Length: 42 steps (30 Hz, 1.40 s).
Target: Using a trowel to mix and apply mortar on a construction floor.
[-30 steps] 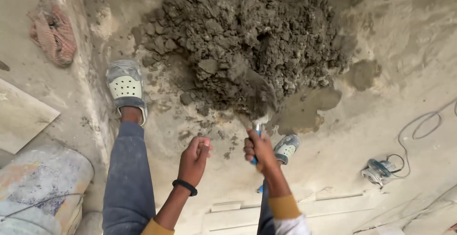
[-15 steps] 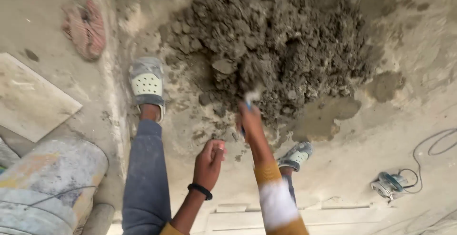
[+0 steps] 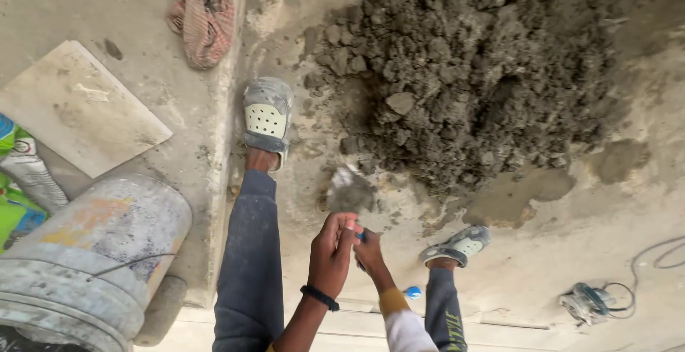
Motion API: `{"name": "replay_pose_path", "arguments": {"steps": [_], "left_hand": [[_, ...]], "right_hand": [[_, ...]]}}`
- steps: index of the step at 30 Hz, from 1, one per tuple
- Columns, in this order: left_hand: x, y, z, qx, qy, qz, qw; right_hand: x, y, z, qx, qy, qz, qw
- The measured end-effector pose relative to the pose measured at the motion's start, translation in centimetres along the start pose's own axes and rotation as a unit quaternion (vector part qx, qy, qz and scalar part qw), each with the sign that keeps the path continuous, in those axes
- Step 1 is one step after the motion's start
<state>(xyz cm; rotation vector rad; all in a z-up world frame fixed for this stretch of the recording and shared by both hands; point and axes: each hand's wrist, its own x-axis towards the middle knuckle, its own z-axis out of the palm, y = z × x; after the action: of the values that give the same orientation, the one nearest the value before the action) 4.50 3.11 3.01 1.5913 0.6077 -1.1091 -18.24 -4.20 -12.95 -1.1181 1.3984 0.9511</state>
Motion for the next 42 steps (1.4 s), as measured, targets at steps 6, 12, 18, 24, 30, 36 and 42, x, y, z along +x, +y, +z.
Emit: {"name": "replay_pose_path", "arguments": {"steps": [6, 12, 18, 24, 30, 36, 42], "left_hand": [[-0.2, 1.3, -2.0, -0.017, 0.008, -0.029, 0.999], [-0.7, 1.2, -2.6, -0.022, 0.013, -0.021, 0.999], [0.3, 2.3, -2.8, -0.046, 0.085, 0.032, 0.995], [0.7, 2.5, -1.1, -0.039, 0.056, 0.019, 0.997], [1.3, 1.6, 1.3, -0.002, 0.022, 0.041, 0.999], [0.9, 0.7, 2.9, 0.031, -0.003, 0.055, 0.998], [1.1, 1.8, 2.4, 0.036, -0.011, 0.057, 0.998]], "right_hand": [[14.4, -2.2, 7.3, -0.097, -0.076, -0.089, 0.988], [16.5, -26.7, 9.8, 0.12, -0.041, -0.209, 0.97], [14.7, -31.8, 11.5, 0.273, 0.087, -0.238, 0.928], [5.2, -27.7, 5.1, 0.108, 0.231, -0.242, 0.936], [-3.8, -19.4, -8.9, -0.023, 0.424, -0.372, 0.825], [-1.4, -15.6, -19.6, 0.013, 0.404, -0.326, 0.854], [-3.8, -18.7, -17.5, 0.275, 0.326, -0.225, 0.876]]}}
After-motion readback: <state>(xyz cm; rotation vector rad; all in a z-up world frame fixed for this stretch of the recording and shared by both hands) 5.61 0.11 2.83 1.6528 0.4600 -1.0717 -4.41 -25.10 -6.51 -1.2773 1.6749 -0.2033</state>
